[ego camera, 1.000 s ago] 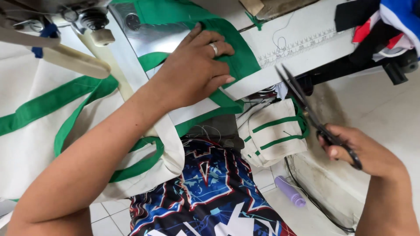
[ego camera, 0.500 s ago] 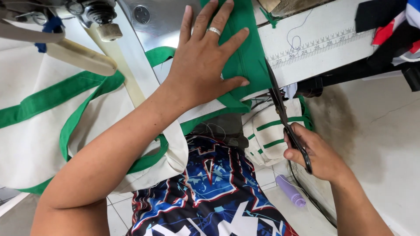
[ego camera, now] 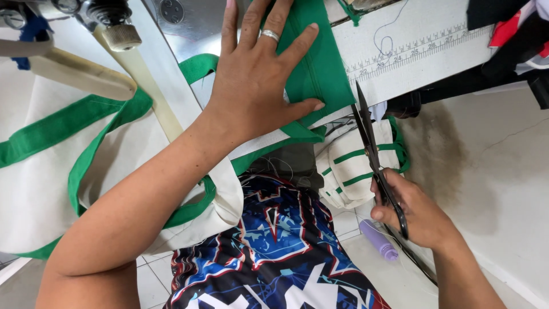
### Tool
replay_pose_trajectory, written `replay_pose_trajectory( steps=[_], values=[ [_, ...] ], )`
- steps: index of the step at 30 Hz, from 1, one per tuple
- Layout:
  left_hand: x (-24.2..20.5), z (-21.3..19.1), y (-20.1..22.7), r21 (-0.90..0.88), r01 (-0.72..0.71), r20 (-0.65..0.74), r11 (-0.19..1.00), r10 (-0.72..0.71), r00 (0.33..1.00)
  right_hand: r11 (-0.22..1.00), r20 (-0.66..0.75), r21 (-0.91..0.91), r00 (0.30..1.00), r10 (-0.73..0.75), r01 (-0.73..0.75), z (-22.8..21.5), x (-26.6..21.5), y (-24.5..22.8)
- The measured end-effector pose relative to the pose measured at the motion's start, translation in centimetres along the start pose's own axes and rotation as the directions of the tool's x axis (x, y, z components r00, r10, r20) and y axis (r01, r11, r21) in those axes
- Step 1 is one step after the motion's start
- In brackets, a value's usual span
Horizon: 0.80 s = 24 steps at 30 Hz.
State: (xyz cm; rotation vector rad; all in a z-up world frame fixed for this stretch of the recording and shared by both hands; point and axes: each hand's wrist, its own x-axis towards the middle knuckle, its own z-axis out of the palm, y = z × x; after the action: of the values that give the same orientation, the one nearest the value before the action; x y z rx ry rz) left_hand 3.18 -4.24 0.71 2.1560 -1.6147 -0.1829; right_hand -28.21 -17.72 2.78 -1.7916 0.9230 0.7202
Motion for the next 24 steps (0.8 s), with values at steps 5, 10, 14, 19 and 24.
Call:
replay_pose_trajectory(
  steps=[5,10,14,19,24],
  values=[
    [0.0,0.0,0.0,0.009,-0.007,-0.003,1.0,0.007,1.0,0.988,-0.118,-0.147,0.993,0.025,-0.042,0.7,0.0,-0.4],
    [-0.1,0.1,-0.1,-0.002,-0.005,-0.014,1.0,0.005,1.0,0.994,-0.214,-0.107,0.975,-0.055,0.033,1.3,0.4,-0.6],
    [-0.3,0.4,-0.1,-0.004,-0.003,-0.018,1.0,0.003,1.0,0.992,-0.269,-0.122,0.961,-0.057,0.025,1.6,0.4,-0.6],
    [-0.3,0.4,-0.1,-0.005,-0.006,-0.021,1.0,0.005,1.0,1.0,-0.274,0.02,0.962,-0.011,0.017,1.7,-0.1,-0.9],
    [-0.4,0.5,-0.3,-0.003,-0.019,-0.041,1.0,0.019,0.999,1.0,-0.311,0.023,0.95,0.014,-0.008,1.8,-0.5,-0.9]
  ],
)
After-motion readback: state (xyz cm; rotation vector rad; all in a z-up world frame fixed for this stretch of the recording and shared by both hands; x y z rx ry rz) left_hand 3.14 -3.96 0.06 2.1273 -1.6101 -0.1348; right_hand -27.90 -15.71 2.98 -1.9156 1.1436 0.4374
